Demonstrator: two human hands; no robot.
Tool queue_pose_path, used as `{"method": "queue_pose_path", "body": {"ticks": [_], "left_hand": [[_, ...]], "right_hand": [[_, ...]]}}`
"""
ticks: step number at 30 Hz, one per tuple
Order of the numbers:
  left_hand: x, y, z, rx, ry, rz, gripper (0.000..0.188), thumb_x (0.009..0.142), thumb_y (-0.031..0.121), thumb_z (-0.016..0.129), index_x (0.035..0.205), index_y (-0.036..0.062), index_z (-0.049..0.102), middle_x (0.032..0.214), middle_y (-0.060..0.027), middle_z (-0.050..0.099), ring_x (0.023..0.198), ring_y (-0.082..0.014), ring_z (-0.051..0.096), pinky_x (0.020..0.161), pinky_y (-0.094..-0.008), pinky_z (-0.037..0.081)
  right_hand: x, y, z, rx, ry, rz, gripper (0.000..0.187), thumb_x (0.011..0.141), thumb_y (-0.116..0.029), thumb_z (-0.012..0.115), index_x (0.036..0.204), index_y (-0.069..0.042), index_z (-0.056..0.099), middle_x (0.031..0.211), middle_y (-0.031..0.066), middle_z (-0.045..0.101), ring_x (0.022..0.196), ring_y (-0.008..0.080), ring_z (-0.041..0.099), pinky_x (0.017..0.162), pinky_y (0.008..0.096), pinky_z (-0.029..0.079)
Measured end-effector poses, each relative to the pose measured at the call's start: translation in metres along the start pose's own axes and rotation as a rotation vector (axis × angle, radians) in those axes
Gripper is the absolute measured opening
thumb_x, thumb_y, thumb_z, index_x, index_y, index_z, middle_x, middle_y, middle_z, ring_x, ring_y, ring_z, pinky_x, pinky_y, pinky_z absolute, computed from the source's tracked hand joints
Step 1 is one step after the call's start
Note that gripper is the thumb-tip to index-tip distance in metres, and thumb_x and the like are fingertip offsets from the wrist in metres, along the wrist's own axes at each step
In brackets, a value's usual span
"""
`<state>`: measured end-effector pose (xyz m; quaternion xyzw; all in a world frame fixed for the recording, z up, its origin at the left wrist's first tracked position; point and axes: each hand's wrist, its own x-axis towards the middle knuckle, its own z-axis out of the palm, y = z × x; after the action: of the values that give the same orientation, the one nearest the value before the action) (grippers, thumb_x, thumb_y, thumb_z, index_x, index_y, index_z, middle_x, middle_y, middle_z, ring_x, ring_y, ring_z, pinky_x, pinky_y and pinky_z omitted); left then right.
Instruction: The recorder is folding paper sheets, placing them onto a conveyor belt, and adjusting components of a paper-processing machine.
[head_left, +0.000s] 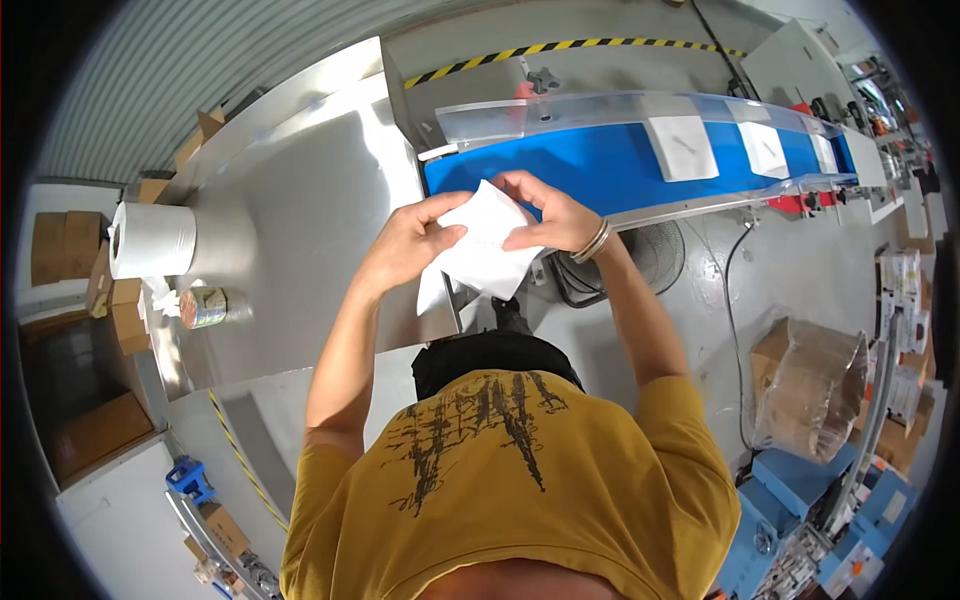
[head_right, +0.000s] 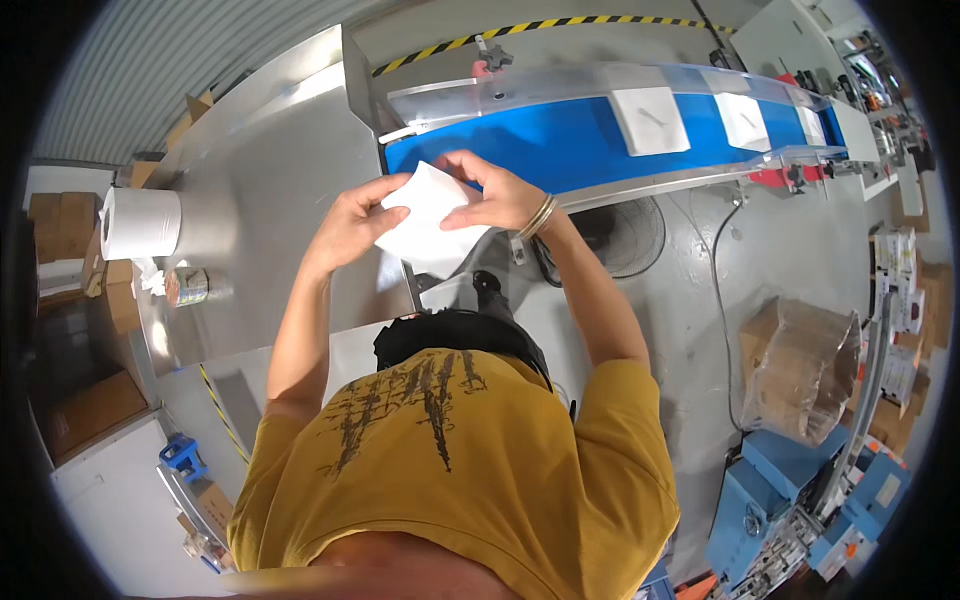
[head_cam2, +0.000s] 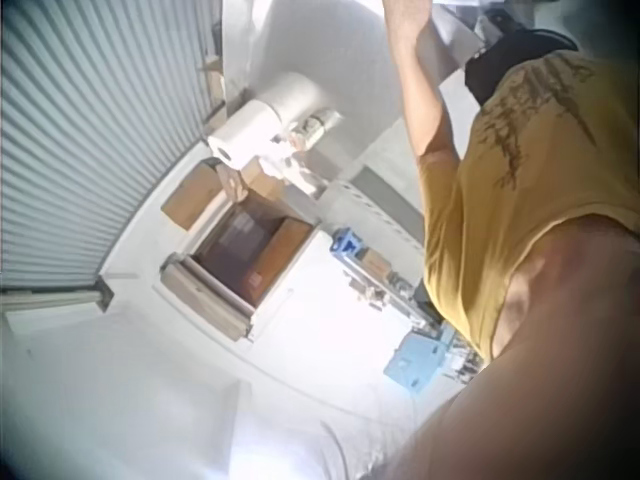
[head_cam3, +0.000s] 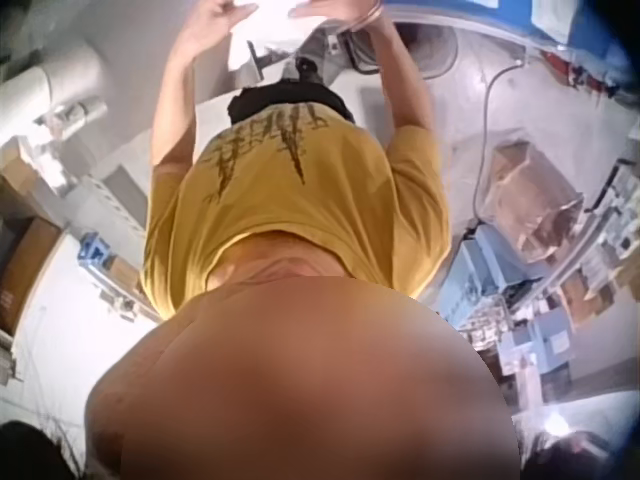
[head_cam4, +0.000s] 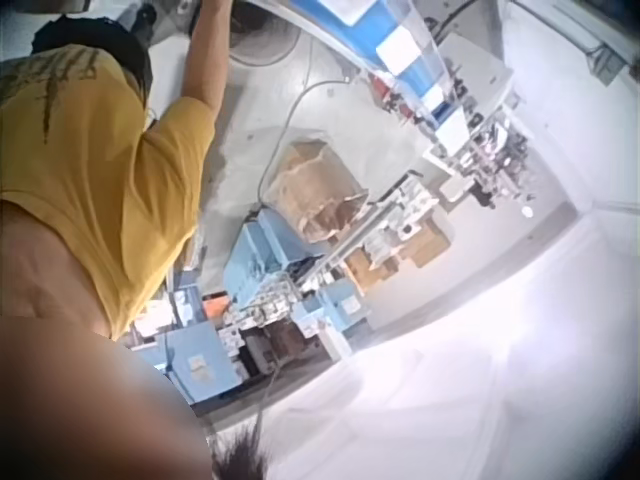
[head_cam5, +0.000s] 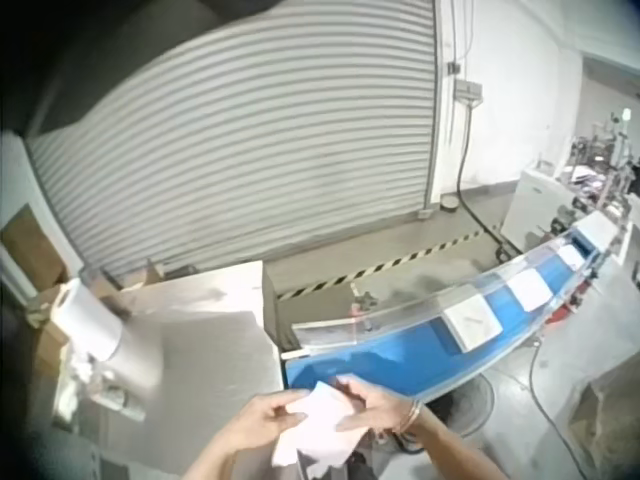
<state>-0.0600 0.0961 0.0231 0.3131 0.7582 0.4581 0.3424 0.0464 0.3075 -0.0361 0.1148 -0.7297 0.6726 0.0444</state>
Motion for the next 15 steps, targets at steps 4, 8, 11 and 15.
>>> {"method": "queue_pose_path", "body": {"ticks": [4, 8, 11, 15], "left_hand": [[0.019, -0.019, 0.002, -0.398, -0.053, -0.088, 0.045, 0.083, 0.003, 0.064, 0.126, 0.0053, 0.052, 0.088, -0.0054, 0.062, 0.07, -0.0084, 0.052, 0.066, -0.024, 0.046], [0.014, -0.018, 0.007, -0.119, 0.024, -0.037, 0.051, 0.081, -0.001, 0.063, 0.129, 0.0051, 0.046, 0.089, -0.0087, 0.062, 0.075, -0.0107, 0.056, 0.068, -0.0246, 0.047], [0.007, -0.029, 0.008, -0.253, 0.013, -0.064, 0.052, 0.08, -0.003, 0.062, 0.129, 0.0025, 0.045, 0.091, -0.01, 0.062, 0.077, -0.0113, 0.057, 0.07, -0.0243, 0.048], [0.003, -0.04, 0.009, -0.201, 0.01, -0.129, 0.05, 0.081, -0.003, 0.062, 0.128, 0.0, 0.045, 0.091, -0.0092, 0.061, 0.076, -0.0106, 0.056, 0.069, -0.024, 0.047]], "right_hand": [[-0.001, 0.015, 0.003, 0.256, 0.114, 0.208, 0.026, 0.088, -0.013, 0.062, 0.109, 0.0, 0.053, 0.094, 0.0006, 0.059, 0.087, 0.0059, 0.053, 0.077, 0.0233, 0.044], [-0.017, 0.037, -0.034, -0.09, 0.429, 0.356, 0.027, 0.086, -0.023, 0.064, 0.1, 0.0, 0.059, 0.083, 0.004, 0.06, 0.077, 0.0099, 0.055, 0.067, 0.0259, 0.045], [-0.046, 0.067, -0.093, -0.236, 0.73, 0.393, 0.033, 0.083, -0.027, 0.067, 0.102, -0.001, 0.061, 0.081, 0.0076, 0.062, 0.074, 0.0143, 0.058, 0.066, 0.0284, 0.048], [-0.081, 0.066, -0.174, -0.608, 0.917, 0.491, 0.042, 0.079, -0.032, 0.07, 0.106, -0.002, 0.061, 0.09, 0.0153, 0.064, 0.083, 0.0259, 0.063, 0.073, 0.0334, 0.05]]}}
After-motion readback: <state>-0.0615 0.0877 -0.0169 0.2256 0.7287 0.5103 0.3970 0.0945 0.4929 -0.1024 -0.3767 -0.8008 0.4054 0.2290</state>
